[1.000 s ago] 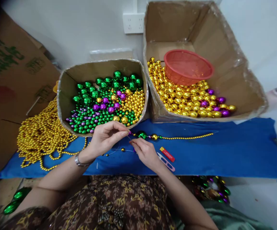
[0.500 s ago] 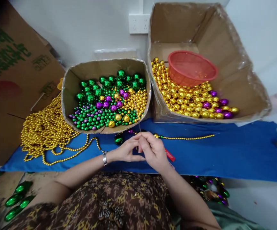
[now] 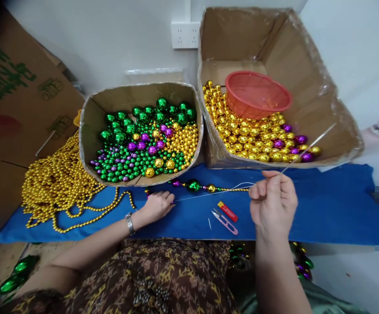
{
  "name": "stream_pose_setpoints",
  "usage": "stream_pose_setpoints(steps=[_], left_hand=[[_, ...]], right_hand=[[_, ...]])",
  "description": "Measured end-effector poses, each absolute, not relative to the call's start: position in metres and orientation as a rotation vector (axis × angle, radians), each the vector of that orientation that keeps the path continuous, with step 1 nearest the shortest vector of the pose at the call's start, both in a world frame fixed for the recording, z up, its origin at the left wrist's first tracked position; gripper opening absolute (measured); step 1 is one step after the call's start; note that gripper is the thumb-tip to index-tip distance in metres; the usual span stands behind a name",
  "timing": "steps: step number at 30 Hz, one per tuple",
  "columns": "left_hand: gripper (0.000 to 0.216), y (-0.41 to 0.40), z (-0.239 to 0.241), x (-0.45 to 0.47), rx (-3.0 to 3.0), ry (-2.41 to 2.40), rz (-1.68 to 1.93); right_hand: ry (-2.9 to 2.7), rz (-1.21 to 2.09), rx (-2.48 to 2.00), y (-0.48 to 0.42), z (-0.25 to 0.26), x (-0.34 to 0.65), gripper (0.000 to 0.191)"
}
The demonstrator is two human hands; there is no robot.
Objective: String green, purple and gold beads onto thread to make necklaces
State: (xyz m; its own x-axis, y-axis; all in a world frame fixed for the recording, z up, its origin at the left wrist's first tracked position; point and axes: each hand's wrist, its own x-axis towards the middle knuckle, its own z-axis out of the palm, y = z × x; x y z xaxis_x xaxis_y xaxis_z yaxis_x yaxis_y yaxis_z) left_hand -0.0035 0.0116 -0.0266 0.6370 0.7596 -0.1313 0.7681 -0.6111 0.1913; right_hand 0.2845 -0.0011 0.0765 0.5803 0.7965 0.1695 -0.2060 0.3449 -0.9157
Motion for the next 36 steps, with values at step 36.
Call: stream_pose_setpoints(steps=[36], left_hand=[[0.025, 0.178, 0.072, -0.021, 2.567, 1.696, 0.589]], right_hand=[[-1.300, 0.712, -1.392, -0.012, 0.047, 0.249, 0.024]])
